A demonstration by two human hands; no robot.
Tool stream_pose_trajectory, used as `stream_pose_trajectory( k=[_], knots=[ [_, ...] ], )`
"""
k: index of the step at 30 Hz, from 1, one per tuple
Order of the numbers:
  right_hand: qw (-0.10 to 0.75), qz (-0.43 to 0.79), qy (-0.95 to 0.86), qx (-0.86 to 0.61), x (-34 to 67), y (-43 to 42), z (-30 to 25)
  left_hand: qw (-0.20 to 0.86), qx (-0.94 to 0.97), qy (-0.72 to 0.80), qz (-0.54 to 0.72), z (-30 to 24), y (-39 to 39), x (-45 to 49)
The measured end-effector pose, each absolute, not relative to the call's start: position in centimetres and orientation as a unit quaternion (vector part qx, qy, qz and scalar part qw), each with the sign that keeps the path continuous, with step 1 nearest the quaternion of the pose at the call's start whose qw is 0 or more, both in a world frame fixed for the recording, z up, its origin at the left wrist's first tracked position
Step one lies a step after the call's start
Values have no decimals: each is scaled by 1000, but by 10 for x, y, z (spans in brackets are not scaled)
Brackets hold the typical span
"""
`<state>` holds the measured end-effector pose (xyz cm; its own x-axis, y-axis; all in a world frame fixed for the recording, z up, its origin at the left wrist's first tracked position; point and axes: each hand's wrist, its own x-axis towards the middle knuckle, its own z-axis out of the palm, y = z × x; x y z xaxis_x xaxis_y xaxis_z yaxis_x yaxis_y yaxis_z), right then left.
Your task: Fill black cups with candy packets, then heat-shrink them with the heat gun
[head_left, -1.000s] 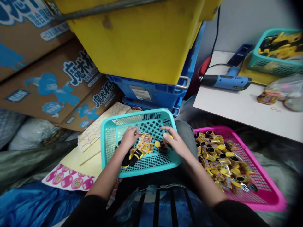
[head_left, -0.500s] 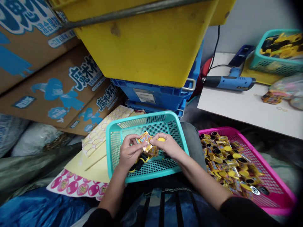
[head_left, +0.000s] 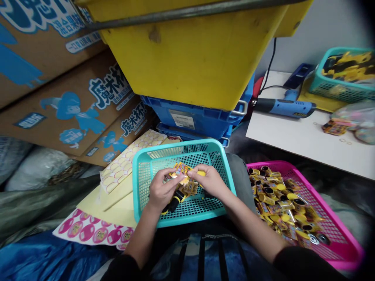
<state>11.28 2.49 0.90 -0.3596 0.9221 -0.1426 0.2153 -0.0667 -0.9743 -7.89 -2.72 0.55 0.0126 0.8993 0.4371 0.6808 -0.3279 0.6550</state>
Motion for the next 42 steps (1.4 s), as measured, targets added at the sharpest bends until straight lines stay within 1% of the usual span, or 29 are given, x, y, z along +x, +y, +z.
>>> stream_pose_trajectory(
  k=[2, 5, 8, 10, 12, 14, 15, 17, 19, 22, 24, 26, 29, 32, 37, 42],
  knots=[
    [325, 514, -642, -468, 116, 28, 9, 125, 703, 570, 407, 5, -27, -79],
    [313, 471, -665, -488, 126, 37, 7, 131, 722, 573, 366, 1, -26, -82],
    [290, 452, -678, -503, 139, 47, 8, 184, 722, 594, 304, 0, -23, -84],
    [255, 459, -712, -467, 146, 53, 13, 223, 687, 623, 300, 6, -21, -83],
    [202, 452, -763, -416, 149, 58, 23, 288, 633, 633, 340, 17, -17, -77],
    [152, 425, -808, -379, 148, 61, 33, 389, 581, 610, 372, 29, -13, -67],
    [138, 414, -822, -367, 146, 63, 38, 438, 560, 595, 375, 33, -11, -62],
    [155, 425, -818, -356, 142, 63, 43, 495, 507, 583, 396, 37, -7, -50],
    [218, 504, -753, -362, 137, 60, 41, 502, 428, 586, 471, 34, -5, -39],
    [314, 653, -569, -390, 125, 49, 29, 492, 292, 564, 596, 24, -7, -25],
    [356, 699, -469, -407, 117, 40, 19, 503, 242, 547, 624, 21, -11, -17],
    [379, 700, -433, -423, 112, 36, 12, 528, 229, 540, 614, 22, -15, -14],
    [377, 632, -513, -441, 114, 39, 11, 567, 256, 540, 567, 29, -17, -17],
    [358, 545, -614, -444, 119, 45, 16, 562, 306, 552, 535, 36, -14, -24],
    [300, 590, -606, -442, 121, 41, 17, 500, 361, 584, 527, 31, -9, -30],
    [308, 609, -570, -457, 122, 39, 13, 461, 387, 619, 505, 24, -12, -31]
  ],
)
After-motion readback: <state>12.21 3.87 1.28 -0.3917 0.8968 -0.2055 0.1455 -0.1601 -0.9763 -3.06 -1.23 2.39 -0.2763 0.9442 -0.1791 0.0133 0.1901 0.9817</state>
